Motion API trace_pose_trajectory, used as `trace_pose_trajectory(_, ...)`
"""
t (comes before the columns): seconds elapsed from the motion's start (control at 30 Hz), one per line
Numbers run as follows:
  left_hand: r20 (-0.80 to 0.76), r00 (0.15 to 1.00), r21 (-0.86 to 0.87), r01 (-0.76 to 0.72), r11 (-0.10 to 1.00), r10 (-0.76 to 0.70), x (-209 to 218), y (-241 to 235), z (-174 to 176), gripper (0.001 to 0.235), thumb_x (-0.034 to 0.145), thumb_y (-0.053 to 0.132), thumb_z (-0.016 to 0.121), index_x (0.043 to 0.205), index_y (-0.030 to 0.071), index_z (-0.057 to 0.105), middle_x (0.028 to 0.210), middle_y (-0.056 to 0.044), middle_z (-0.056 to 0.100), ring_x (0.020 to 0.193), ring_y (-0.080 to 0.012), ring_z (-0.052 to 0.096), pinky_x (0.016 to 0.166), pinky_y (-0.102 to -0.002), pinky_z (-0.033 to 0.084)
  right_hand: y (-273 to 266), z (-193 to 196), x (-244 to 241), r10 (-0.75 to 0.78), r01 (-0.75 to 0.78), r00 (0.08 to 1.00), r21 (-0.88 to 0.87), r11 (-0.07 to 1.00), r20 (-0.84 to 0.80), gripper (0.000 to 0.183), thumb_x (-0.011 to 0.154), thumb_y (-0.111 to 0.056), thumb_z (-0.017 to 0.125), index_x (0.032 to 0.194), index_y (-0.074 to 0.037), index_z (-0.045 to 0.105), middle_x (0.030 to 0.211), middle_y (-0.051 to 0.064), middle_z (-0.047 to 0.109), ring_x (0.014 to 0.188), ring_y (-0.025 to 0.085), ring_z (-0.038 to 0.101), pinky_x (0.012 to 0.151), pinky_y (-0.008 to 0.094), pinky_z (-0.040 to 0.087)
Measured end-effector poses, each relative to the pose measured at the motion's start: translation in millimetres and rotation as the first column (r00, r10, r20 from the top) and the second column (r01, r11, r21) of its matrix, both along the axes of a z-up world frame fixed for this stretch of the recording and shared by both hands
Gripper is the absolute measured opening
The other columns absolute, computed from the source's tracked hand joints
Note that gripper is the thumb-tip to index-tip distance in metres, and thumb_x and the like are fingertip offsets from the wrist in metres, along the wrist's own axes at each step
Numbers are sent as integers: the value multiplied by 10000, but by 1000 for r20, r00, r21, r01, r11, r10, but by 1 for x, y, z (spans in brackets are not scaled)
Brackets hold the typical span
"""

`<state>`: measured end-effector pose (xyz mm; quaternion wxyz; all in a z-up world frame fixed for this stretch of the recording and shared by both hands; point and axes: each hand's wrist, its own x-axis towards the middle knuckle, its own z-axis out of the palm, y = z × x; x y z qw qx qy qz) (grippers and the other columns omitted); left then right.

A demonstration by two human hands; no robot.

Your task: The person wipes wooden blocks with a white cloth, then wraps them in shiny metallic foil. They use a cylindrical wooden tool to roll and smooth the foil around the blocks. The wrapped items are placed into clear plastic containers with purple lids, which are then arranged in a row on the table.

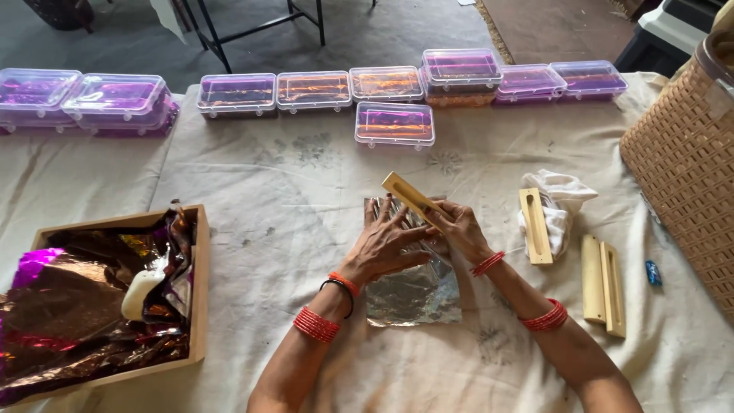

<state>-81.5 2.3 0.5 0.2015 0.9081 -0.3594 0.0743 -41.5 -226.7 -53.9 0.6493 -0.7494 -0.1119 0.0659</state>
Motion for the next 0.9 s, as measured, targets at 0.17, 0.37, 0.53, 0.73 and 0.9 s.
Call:
trace_pose_trajectory(0.17, 75, 997, -21, -12, 1000, 14, -2, 2, -9, 581, 829, 706, 673, 1307, 378, 701, 1528, -154, 419, 1488, -524, 266, 1149, -796, 109, 10, 8, -11, -53, 61, 977, -32, 998, 208, 410, 989, -248, 688, 1301, 18, 696, 1251, 171, 715, 996, 175, 720, 815, 291, 632)
trace_pose_trajectory(0.37, 78, 997, -56, 12, 998, -8, -11, 13, 0, 606, 811, 668, 688, 1319, 340, 695, 1543, -88, 425, 1508, -425, 268, 1157, -792, 134, 10, 22, -11, -5, 67, 953, -195, 978, 301, 405, 993, -294, 638, 1272, -5, 688, 1349, 131, 671, 1106, 192, 710, 868, 309, 644)
trace_pose_trajectory(0.53, 246, 968, -75, 72, 995, -51, -6, 39, -33, 581, 890, 571, 703, 1355, 224, 667, 1474, -193, 497, 1371, -496, 363, 1062, -776, 171, 3, 12, 1, 77, 115, 893, -391, 913, 443, 387, 993, -351, 660, 1210, -43, 748, 1357, 158, 663, 1173, 252, 692, 913, 349, 628)
trace_pose_trajectory(0.73, 159, 987, -151, 44, 987, -20, -42, 70, -17, 302, 945, 375, 735, 1200, 214, 713, 1251, -87, 639, 1207, -283, 588, 1120, -537, 374, 15, 27, -3, 49, 185, 904, -493, 850, 425, 381, 879, -404, 740, 1093, -94, 799, 1383, 127, 648, 1074, 250, 733, 853, 349, 630)
trace_pose_trajectory(0.9, 305, 952, -214, 105, 971, -36, -43, 68, -9, 313, 885, 352, 762, 1148, 192, 702, 1164, -110, 636, 1097, -289, 590, 1018, -513, 386, 11, 9, 2, 80, 196, 887, -528, 826, 455, 363, 869, -400, 755, 1085, -113, 804, 1390, 116, 642, 1071, 249, 726, 865, 343, 631)
